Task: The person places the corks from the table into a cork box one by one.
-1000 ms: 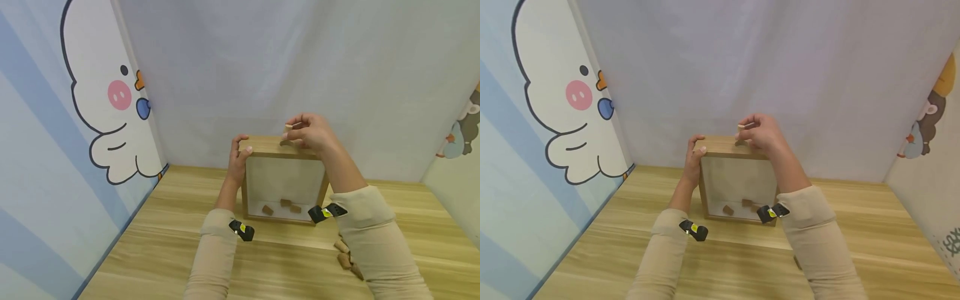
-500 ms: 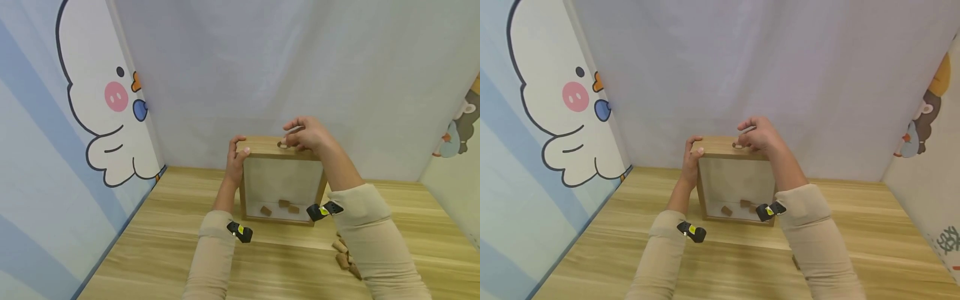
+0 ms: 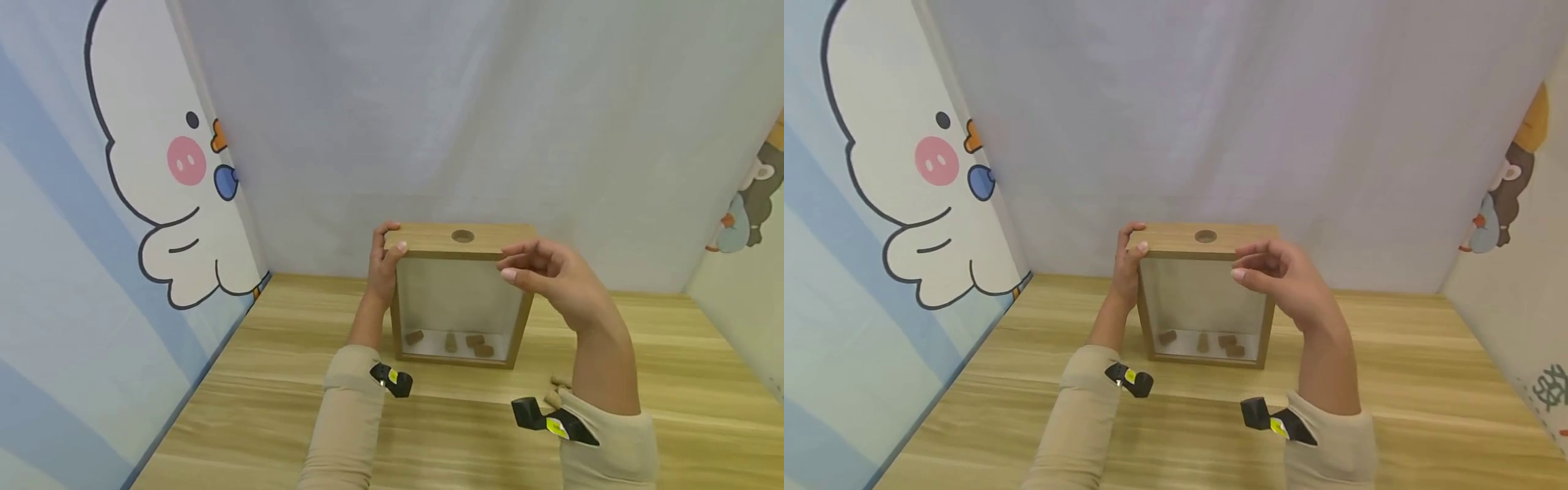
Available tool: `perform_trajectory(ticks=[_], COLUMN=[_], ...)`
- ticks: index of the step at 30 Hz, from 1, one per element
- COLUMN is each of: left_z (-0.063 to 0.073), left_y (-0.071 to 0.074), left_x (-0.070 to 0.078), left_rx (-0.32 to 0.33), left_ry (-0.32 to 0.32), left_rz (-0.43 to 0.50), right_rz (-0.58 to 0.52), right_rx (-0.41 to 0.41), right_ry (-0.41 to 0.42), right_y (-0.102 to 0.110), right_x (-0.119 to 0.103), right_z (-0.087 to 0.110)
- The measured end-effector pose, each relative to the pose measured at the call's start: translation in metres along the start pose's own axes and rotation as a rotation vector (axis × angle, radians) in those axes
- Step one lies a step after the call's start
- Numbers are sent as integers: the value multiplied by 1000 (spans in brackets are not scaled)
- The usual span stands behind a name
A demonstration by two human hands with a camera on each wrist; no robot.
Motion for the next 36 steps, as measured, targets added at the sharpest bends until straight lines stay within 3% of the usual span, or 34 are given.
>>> perform_trajectory(ticks=[5, 12, 16, 22, 29, 36], left_z=[-6, -9, -9, -7, -7, -8], left_y=[1, 0, -1, -3, -4, -3], left_x=[-21, -21, -21, -23, -21, -23], left_rx=[9, 11, 6, -11, -16, -7], left_ry=[0, -17, -21, -18, -14, -29], left_rz=[-6, -17, -14, -9, -9, -6], right_rz=[28, 267, 340, 330, 291, 318], right_rx=[18, 101, 196, 302, 274, 215], right_ry=[33, 208, 217, 157, 31, -220], right_y=[10, 17, 32, 58, 85, 111], right_x=[12, 30, 51, 84, 114, 143], right_z=[20, 47, 62, 85, 108, 134])
Point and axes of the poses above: each hand's wrist, its own z-axis away from the middle knuckle, its own y-axis out of the back of the hand, x = y × z, the point moved 8 cm from there along -z, towards the middle knuckle, and after that the axes turned 15 degrees about -z, right-handed, at the moved point
